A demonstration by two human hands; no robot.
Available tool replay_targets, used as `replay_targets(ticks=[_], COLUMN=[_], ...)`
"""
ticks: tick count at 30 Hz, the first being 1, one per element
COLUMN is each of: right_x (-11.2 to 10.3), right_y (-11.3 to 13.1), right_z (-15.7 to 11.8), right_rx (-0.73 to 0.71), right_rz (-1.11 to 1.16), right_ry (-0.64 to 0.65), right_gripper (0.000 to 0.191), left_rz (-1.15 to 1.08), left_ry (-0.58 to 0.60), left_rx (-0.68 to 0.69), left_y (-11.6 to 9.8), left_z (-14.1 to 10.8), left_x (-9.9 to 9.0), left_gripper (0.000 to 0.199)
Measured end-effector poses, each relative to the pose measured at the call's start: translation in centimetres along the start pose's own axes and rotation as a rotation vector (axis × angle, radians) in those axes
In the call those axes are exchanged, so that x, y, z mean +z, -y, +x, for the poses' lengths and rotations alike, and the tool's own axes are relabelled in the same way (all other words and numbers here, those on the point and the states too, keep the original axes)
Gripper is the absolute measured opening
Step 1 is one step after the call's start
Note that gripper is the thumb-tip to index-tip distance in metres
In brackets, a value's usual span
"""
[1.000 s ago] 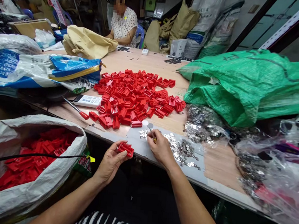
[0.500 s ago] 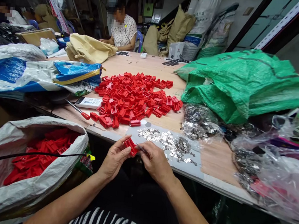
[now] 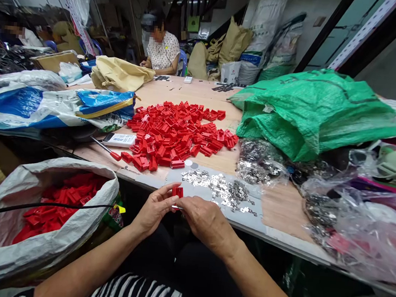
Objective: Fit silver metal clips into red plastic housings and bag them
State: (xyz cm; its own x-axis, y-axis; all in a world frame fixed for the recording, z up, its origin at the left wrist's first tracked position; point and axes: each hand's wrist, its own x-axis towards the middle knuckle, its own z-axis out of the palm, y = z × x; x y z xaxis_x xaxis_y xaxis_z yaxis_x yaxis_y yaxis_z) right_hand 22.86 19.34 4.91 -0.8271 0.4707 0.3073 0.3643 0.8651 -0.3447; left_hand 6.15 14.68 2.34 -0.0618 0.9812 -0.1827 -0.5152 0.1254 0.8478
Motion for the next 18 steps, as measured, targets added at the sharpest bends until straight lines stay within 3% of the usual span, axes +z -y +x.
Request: replay_targets(ticks=[5, 10, 14, 18], right_x=[-0.2, -0.3, 0.6, 2.1], right_y=[-0.1, -0.7, -1.7, -2.8], right_z=[-0.1, -0.3, -0.5, -0.5], right_rx=[0.047, 0.249, 0.289, 0.347], right_rz=[0.236, 0.385, 0.297, 0.230], right_ry=[0.006, -0.150, -0.191, -0.176], right_gripper=[0.023, 0.016, 0.026, 0.028], left_rz=[-0.048, -0.017, 0.164, 0.537], left_ry=[0.078, 0.088, 0.085, 0.042], left_rx=[-0.027, 0.024, 0.147, 0.353], left_y=[0.0, 0.6, 0.8, 0.4], left_z=[-0.4, -0.1, 1.0, 2.5], left_x=[0.1, -0.3, -1.2, -2.0], left_gripper=[0.042, 0.047, 0.053, 0.041])
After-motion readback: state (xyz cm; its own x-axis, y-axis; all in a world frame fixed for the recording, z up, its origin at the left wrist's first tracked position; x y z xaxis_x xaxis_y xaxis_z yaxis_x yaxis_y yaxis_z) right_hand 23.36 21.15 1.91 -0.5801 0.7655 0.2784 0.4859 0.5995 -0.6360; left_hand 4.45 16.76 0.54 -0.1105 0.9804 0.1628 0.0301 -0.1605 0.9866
